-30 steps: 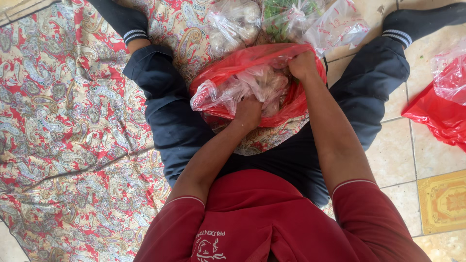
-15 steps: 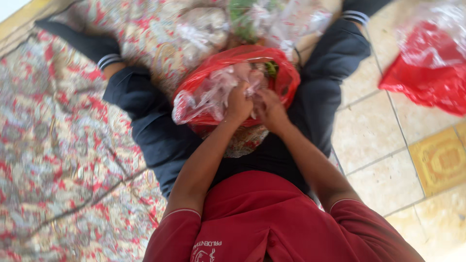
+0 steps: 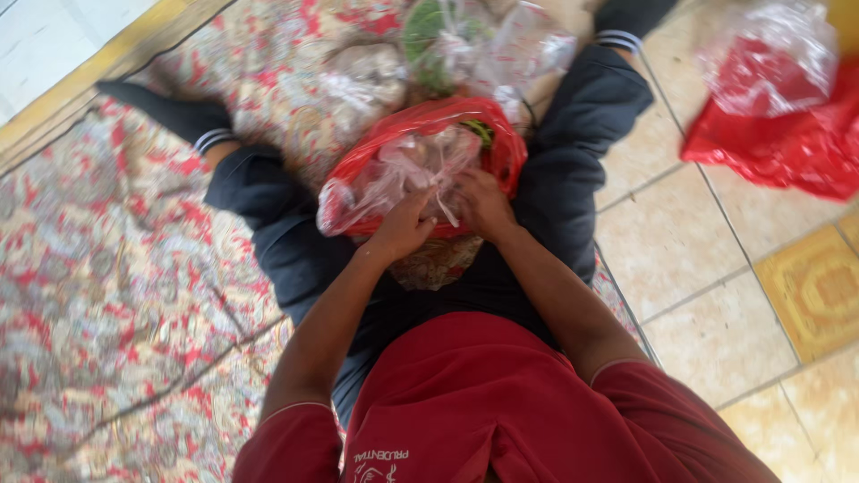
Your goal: The person sits on a patterned mat and sorts vegetables from a large red plastic bag into smaller clear plastic bags. They handle green leafy vegetables and brown root vegetables, placing them into separate bags and tying them off.
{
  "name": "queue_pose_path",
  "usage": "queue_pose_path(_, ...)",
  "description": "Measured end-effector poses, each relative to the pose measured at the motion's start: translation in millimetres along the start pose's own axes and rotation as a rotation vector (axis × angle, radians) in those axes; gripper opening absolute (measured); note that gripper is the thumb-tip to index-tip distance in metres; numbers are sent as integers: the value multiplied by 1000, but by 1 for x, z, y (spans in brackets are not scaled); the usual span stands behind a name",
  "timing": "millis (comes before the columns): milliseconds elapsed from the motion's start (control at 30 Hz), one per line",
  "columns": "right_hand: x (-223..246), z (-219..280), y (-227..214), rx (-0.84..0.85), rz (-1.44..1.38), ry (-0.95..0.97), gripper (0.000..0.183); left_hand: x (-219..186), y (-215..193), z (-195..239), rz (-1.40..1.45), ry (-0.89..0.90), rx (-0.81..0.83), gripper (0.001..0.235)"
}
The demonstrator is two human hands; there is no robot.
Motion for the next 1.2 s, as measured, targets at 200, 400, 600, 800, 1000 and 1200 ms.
queue_pose_path(200, -39, 25, -18, 24, -275, 391, 28, -145, -47, 98, 561, -116, 547, 37)
queue_pose_path(400, -15, 19, -37, -12, -279, 396, 26, -332, -65, 111, 986, 828, 610, 54)
queue_pose_path(600, 14, 47, -74, 59, -204, 497, 25, -349, -30, 124, 1101, 824, 671, 33)
queue_pose_path(800, 29, 69, -103, 58, -154, 566, 24, -347, -38, 124, 1056, 707, 605, 31)
queue_pose_path(1000, 22, 50, -96, 14, -139, 465, 21, -312, -47, 119, 918, 630, 735, 25)
queue_pose_path(1200, 6, 13, -60, 12, -131, 239, 18, -131, 33, 26, 638, -28, 271, 45)
Point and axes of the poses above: each hand's wrist, its own z-axis away from the middle knuckle, its own y-axis out of the palm, x = y × z, the point moved 7 cm from there along -z, towards the middle knuckle
